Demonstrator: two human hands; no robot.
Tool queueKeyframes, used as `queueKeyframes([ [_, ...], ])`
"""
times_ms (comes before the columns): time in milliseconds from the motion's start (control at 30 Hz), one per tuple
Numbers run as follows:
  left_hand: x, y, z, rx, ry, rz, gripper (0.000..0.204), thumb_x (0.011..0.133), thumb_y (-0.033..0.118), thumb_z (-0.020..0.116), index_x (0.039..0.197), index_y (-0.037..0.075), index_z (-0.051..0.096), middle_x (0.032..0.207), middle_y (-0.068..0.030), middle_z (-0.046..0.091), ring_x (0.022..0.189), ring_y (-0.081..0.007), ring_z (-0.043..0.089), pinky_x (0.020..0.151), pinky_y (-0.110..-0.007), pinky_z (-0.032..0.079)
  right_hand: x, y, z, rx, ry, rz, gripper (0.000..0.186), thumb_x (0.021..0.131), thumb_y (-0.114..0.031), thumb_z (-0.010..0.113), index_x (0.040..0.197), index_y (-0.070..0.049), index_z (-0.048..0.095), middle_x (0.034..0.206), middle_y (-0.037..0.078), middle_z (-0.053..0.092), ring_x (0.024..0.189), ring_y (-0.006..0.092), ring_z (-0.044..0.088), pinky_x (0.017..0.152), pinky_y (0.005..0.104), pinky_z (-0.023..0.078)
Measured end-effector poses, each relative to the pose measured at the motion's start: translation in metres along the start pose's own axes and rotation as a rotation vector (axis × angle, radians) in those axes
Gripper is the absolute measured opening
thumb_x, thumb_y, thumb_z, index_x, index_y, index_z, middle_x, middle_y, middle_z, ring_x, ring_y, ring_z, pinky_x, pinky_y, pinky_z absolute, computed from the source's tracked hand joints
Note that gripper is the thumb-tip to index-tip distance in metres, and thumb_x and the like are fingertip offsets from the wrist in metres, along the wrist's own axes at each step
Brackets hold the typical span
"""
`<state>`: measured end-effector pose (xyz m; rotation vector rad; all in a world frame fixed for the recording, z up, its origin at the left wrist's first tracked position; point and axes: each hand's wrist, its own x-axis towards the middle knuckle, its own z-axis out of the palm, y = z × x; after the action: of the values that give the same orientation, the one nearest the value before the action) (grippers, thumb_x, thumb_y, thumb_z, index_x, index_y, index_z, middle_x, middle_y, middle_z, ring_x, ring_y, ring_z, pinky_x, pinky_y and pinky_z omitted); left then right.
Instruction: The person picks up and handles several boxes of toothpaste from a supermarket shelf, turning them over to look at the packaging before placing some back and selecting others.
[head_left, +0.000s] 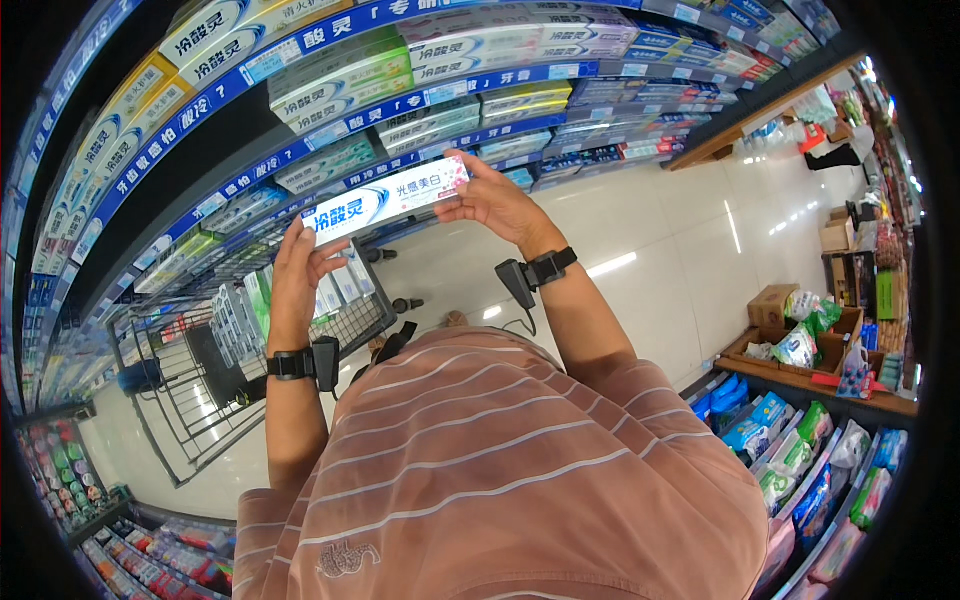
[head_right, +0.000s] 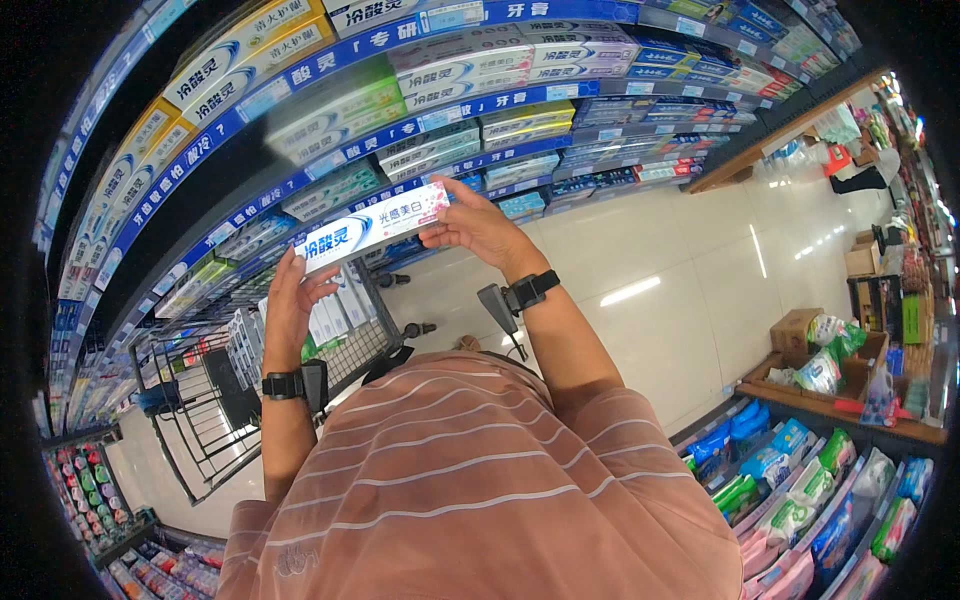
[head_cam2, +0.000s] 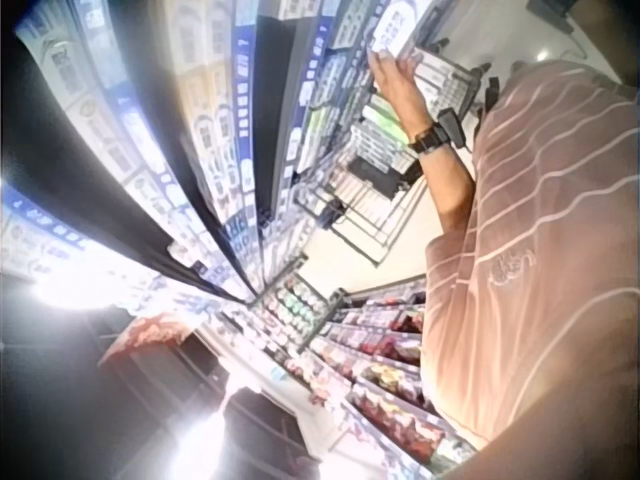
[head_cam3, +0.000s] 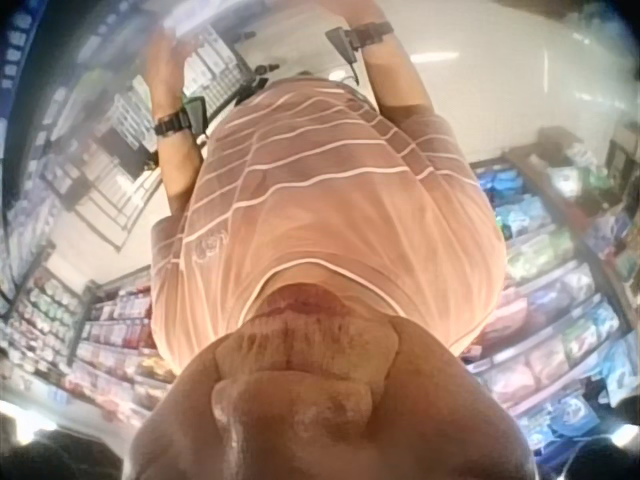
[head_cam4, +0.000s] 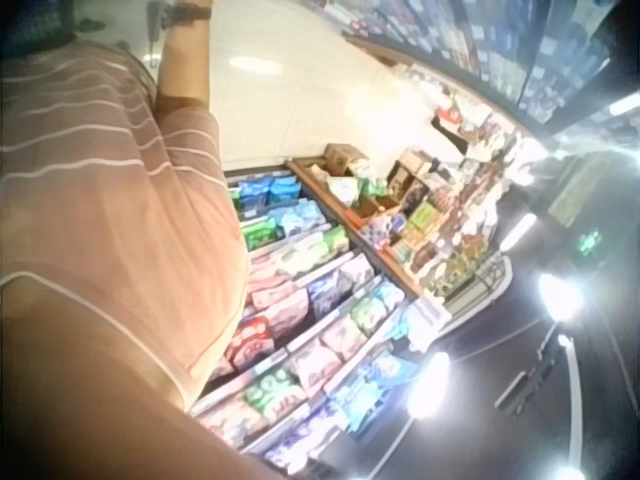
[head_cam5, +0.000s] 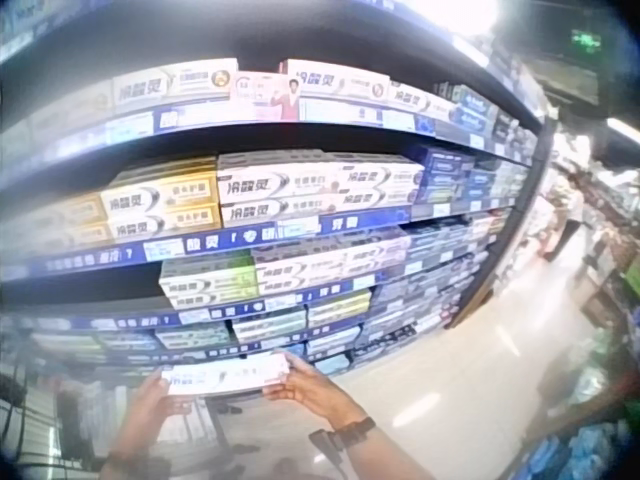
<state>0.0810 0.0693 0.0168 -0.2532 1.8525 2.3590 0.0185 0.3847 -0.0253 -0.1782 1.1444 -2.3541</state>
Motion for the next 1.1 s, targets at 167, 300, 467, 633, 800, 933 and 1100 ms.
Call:
queueKeyframes([
  [167,-0.002,0.0,0.003,-0.008,-0.002,0.007,0.062,0.101,0.025,0.051,0.148,-0.006,0.024,0.129,-0.0209,0.056,0.106,-0.0338,0.066,0.079,-0.035,0.058,-0.001,-0.003,0.0,-0.02,0.004,-0.013,0.067,0.093,-0.007,0.054,0.152,-0.005,0.022,0.115,0.017,0.063,0.098,0.0263,0.068,0.089,0.0411,0.056],
  [300,-0.003,-0.004,0.006,0.001,0.023,0.001,0.063,0.102,0.025,0.05,0.149,-0.007,0.022,0.129,-0.0209,0.056,0.106,-0.033,0.066,0.078,-0.036,0.058,-0.001,0.005,-0.011,-0.022,0.034,-0.024,0.068,0.093,-0.007,0.055,0.152,-0.005,0.021,0.116,0.018,0.063,0.099,0.026,0.068,0.089,0.0412,0.056],
  [467,-0.009,-0.005,0.01,0.005,0.048,-0.007,0.066,0.102,0.027,0.05,0.149,-0.007,0.02,0.123,-0.0205,0.058,0.104,-0.0314,0.067,0.077,-0.033,0.058,-0.008,0.002,-0.006,0.011,0.036,-0.016,0.068,0.094,-0.01,0.056,0.152,-0.003,0.021,0.115,0.018,0.062,0.096,0.0261,0.068,0.084,0.0379,0.058],
  [633,-0.006,-0.006,0.008,-0.021,0.017,0.005,0.067,0.101,0.029,0.054,0.148,-0.007,0.024,0.123,-0.0197,0.059,0.101,-0.0304,0.068,0.074,-0.031,0.059,-0.013,0.0,-0.009,0.049,-0.003,-0.03,0.063,0.096,-0.008,0.052,0.151,-0.003,0.022,0.119,0.02,0.062,0.101,0.0296,0.068,0.089,0.0424,0.057],
  [800,-0.007,-0.004,0.008,-0.032,0.023,0.01,0.066,0.1,0.029,0.056,0.147,-0.006,0.027,0.122,-0.0188,0.059,0.099,-0.0299,0.069,0.072,-0.03,0.06,-0.015,-0.001,-0.007,0.07,-0.017,-0.044,0.063,0.096,-0.008,0.05,0.152,-0.003,0.021,0.121,0.02,0.061,0.102,0.0302,0.067,0.089,0.0431,0.057],
  [933,-0.01,-0.002,0.007,-0.03,0.016,0.015,0.065,0.1,0.03,0.056,0.147,-0.006,0.029,0.122,-0.0182,0.059,0.099,-0.0294,0.069,0.072,-0.03,0.06,-0.014,0.002,-0.007,0.069,-0.034,-0.073,0.064,0.096,-0.008,0.051,0.152,-0.002,0.021,0.121,0.02,0.061,0.102,0.0302,0.067,0.088,0.0424,0.057],
  [1100,-0.012,0.0,0.006,-0.011,0.011,0.019,0.063,0.1,0.03,0.055,0.146,-0.006,0.03,0.123,-0.0177,0.059,0.1,-0.0293,0.069,0.072,-0.03,0.059,-0.013,-0.001,0.0,0.037,-0.006,-0.057,0.064,0.096,-0.006,0.048,0.153,-0.002,0.019,0.119,0.019,0.061,0.1,0.0275,0.068,0.086,0.0383,0.057],
])
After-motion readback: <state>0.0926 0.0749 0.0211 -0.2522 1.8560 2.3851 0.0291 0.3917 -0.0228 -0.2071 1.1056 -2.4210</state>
